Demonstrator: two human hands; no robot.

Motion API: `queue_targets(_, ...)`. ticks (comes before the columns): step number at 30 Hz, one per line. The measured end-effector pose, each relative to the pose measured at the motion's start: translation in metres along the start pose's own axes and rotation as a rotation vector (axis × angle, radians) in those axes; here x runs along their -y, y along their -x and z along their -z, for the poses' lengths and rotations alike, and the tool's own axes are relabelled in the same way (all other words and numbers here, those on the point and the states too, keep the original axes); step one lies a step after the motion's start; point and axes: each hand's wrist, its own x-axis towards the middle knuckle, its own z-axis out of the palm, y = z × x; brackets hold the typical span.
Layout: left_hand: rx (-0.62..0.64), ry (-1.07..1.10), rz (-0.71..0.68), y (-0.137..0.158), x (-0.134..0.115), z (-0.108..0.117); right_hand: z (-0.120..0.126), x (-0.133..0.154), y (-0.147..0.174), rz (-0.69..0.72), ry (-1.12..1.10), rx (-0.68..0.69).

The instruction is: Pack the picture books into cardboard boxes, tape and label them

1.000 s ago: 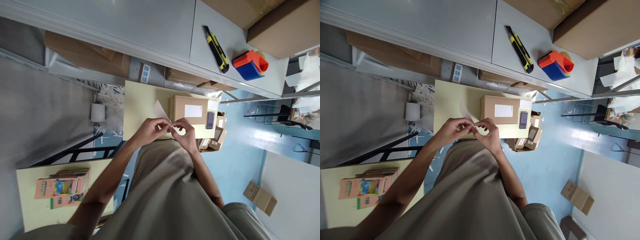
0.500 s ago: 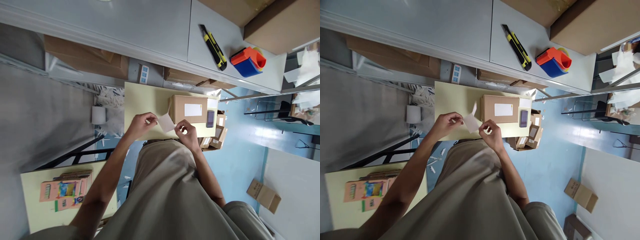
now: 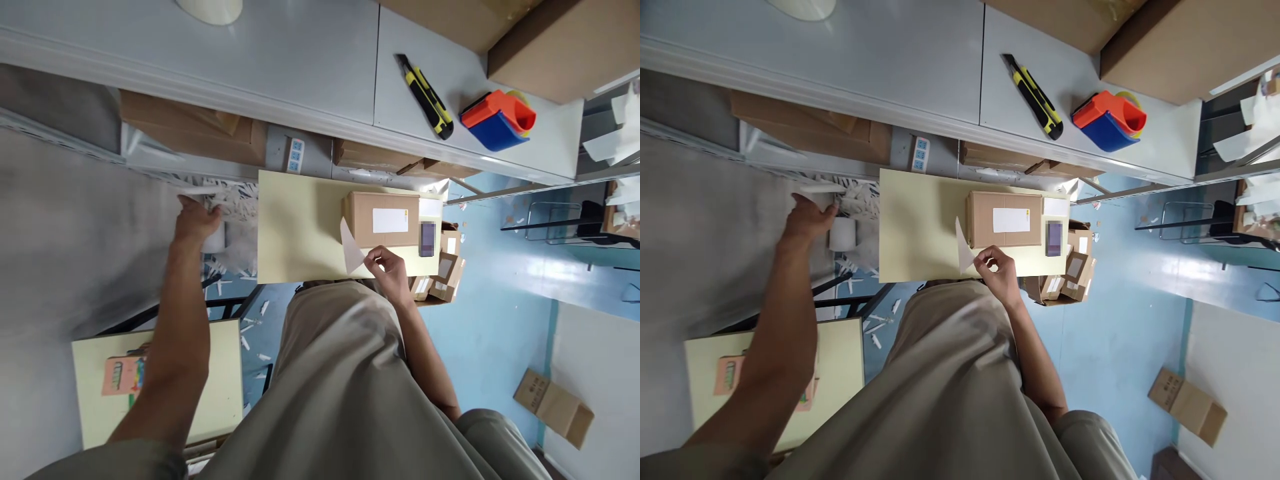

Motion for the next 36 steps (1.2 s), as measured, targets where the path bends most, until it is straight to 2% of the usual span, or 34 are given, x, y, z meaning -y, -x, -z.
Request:
queue_targets(1,-0.004,0.022,0.068,0.01,-0.014,-0.008,0.001,-0.001,0.0,-0.001,-0.007,-0.008)
queue_targets(2,0.024,0.09,0.055,0.023,-0.03,-0.018,0.002,-0.002,0.0,0.001,-0.009,-0.016)
queue_targets(5,0.141,0.51,-0.163,0.079,-0.088,-0.057,0.006,-0.002,0.002,0.038,0.019,-0.045)
queue_targets(7,0.321,0.698,-0.222,0.12,-0.127,-0.081,0.009,0.0,0.004,0.076,0.064,-0.073)
queue_targets(9,0.521,0.809,-0.194,0.154,-0.159,-0.099,0.013,0.001,0.006,0.112,0.109,-0.091)
queue_targets(10,0.577,0.837,-0.162,0.167,-0.173,-0.107,0.015,0.001,0.006,0.132,0.124,-0.092)
queue_targets(12,0.604,0.869,-0.125,0.185,-0.193,-0.118,0.019,-0.001,0.007,0.178,0.13,-0.08)
queue_targets(16,0.558,0.908,-0.07,0.2,-0.212,-0.134,0.028,-0.015,0.004,0.243,0.114,-0.01)
queue_targets(20,0.512,0.934,0.019,0.212,-0.22,-0.145,0.046,-0.028,-0.002,0.254,0.127,0.126)
queue_targets(25,0.446,0.986,0.034,0.228,-0.238,-0.163,0.093,-0.033,-0.016,0.29,0.104,0.217)
queue_targets(29,0.439,1.005,0.071,0.239,-0.259,-0.18,0.128,-0.038,-0.027,0.312,0.096,0.356)
queue_targets(31,0.425,1.014,0.071,0.244,-0.27,-0.188,0.142,-0.042,-0.033,0.348,0.07,0.324)
queue_targets(36,0.431,0.933,-0.025,0.26,-0.286,-0.2,0.171,-0.056,-0.055,0.388,0.114,-0.001)
